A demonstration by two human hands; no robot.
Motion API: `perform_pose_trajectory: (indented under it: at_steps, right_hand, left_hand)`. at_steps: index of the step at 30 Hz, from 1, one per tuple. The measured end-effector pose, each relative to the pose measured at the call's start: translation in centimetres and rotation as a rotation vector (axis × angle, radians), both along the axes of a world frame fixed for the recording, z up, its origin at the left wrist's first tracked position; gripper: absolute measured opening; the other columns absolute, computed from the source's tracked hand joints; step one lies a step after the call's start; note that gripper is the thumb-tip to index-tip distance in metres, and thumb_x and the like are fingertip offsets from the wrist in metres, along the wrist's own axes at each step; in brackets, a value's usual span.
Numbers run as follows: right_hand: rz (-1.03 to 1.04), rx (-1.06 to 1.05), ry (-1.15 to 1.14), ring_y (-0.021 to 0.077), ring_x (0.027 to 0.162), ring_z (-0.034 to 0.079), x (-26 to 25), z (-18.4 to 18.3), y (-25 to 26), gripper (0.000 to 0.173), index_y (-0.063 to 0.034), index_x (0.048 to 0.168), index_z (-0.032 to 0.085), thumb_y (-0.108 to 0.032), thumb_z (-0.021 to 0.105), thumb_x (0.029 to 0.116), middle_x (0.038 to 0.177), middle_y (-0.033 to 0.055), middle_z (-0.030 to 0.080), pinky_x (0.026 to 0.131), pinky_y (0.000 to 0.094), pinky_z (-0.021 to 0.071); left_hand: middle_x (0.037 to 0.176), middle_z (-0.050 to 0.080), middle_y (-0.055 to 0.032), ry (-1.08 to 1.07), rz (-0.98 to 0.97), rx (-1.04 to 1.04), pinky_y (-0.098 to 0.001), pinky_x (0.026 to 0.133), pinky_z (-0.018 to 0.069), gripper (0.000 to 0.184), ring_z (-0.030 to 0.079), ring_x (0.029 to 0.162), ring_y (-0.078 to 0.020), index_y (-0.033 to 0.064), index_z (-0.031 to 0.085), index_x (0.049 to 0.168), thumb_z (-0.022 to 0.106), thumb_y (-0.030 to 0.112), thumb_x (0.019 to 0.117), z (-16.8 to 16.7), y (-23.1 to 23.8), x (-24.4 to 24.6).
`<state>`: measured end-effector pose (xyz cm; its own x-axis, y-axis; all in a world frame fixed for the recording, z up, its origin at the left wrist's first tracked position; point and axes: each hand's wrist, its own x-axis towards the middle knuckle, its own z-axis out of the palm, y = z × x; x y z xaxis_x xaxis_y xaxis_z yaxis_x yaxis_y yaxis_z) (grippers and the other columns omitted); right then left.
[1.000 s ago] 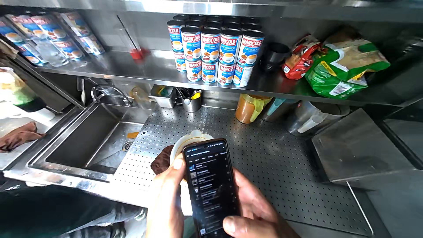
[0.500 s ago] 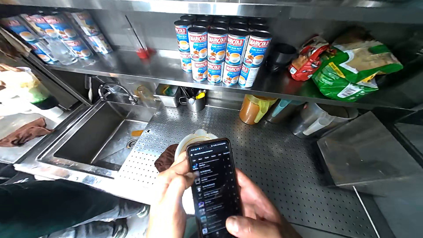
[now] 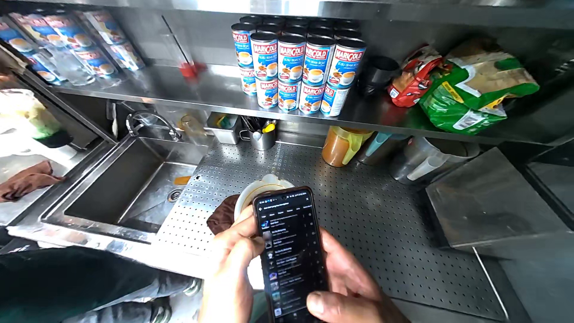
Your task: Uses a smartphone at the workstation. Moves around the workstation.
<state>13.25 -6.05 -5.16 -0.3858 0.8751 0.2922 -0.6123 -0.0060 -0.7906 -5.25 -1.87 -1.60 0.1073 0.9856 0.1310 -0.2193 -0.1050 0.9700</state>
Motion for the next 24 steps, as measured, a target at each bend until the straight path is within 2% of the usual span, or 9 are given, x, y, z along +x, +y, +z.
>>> perform_pose_trajectory:
  at_steps: [3, 5, 11, 17, 24]
  right_hand:
    - [0.002, -0.001, 0.012, 0.0285, 0.129, 0.057, -0.02, 0.02, -0.02, 0.077, 0.0093, 0.151, 0.016, 0.003, 0.061, 0.089, 0.142, 0.0217, 0.052, 0.11, 0.0484, 0.0483]
    - [0.003, -0.002, 0.021, 0.0295, 0.13, 0.056, -0.06, -0.02, -0.03, 0.078, 0.0096, 0.152, 0.016, 0.002, 0.061, 0.0893, 0.142, 0.0225, 0.051, 0.11, 0.0494, 0.0482]
    - [0.01, 0.0, 0.017, 0.0281, 0.128, 0.057, -0.04, -0.08, 0.02, 0.075, 0.008, 0.151, 0.019, 0.003, 0.061, 0.0883, 0.14, 0.0213, 0.053, 0.109, 0.0484, 0.0487]
    - [-0.002, -0.003, 0.02, 0.0255, 0.129, 0.058, -0.01, 0.14, -0.18, 0.074, 0.0085, 0.151, 0.018, 0.007, 0.06, 0.0888, 0.143, 0.0191, 0.052, 0.11, 0.045, 0.0499]
    - [0.024, -0.014, 0.021, 0.0287, 0.128, 0.058, 0.03, -0.06, -0.12, 0.074, 0.0079, 0.15, 0.02, 0.003, 0.061, 0.0883, 0.14, 0.0215, 0.053, 0.109, 0.0492, 0.0488]
  left_hand:
    - [0.095, 0.074, -0.0116, 0.0, 0.013, 0.005, -0.0331, 0.079, 0.0576, 0.036, 0.07, 0.089, -0.0168, 0.0033, 0.073, 0.081, 0.038, 0.005, 0.0845, 0.01, 0.02, 0.09]
    - [0.096, 0.074, -0.012, -0.011, 0.002, 0.003, -0.0329, 0.079, 0.0576, 0.036, 0.07, 0.09, -0.0167, 0.0025, 0.074, 0.084, 0.038, 0.004, 0.0851, 0.08, 0.01, 0.07]
    - [0.091, 0.074, -0.0096, 0.003, 0.011, -0.007, -0.0311, 0.076, 0.0575, 0.035, 0.07, 0.085, -0.0144, 0.0043, 0.073, 0.082, 0.039, 0.005, 0.0842, 0.12, -0.07, 0.13]
    - [0.095, 0.074, -0.0081, -0.003, 0.01, 0.014, -0.0294, 0.079, 0.0571, 0.034, 0.07, 0.089, -0.0126, 0.0055, 0.075, 0.081, 0.041, 0.004, 0.0825, 0.05, -0.08, 0.21]
    - [0.094, 0.074, -0.0087, 0.014, 0.022, -0.003, -0.0293, 0.076, 0.0575, 0.034, 0.07, 0.086, -0.0126, 0.0046, 0.075, 0.083, 0.041, 0.004, 0.0834, 0.13, -0.25, 0.28]
